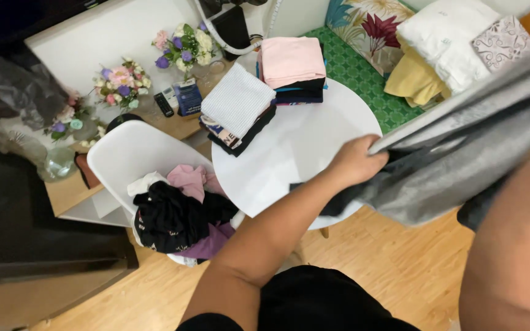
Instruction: The person folds a light pink long-sleeved shirt and a grey t-shirt on a white round table. They then move to a green patterned bench and place a pillow into a white pillowcase.
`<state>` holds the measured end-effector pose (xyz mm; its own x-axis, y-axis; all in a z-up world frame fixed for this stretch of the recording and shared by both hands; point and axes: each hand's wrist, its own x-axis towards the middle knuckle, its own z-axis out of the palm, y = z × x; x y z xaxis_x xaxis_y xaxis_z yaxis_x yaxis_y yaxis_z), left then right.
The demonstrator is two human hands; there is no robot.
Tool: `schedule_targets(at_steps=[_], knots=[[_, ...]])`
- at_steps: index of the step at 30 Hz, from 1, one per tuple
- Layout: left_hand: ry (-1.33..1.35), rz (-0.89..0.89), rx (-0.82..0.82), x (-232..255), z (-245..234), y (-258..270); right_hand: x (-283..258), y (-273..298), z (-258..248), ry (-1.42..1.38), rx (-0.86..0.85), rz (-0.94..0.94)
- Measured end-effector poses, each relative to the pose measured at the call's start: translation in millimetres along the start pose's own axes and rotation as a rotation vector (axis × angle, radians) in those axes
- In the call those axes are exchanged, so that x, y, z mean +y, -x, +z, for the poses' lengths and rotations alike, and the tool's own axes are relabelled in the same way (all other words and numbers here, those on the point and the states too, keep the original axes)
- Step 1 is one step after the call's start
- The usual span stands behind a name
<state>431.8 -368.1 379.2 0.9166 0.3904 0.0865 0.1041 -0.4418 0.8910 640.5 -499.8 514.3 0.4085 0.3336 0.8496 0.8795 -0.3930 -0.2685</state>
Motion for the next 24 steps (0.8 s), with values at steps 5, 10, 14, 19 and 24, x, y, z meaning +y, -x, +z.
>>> schedule_targets(at_steps=[5,10,14,19,24], knots=[[0.322,-0.152,-0.098,-73,14,-4,-16,-25,91,0.453,0.046,-0.214],[0.613,-0.526,0.016,-195,21,42,-133,74,225,-0.505,-0.351,-0.156],[0.620,-0.620,-0.045,-232,16,79,-187,133,193,-1.083,-1.074,0.297],[0.307,-0.872,-0.162,-336,68,117,-60,279,196,-0.198,-1.758,-0.081],[0.566,-1.003,0.001,-241,47,90,-63,271,138,-0.047,-1.770,-0.036]])
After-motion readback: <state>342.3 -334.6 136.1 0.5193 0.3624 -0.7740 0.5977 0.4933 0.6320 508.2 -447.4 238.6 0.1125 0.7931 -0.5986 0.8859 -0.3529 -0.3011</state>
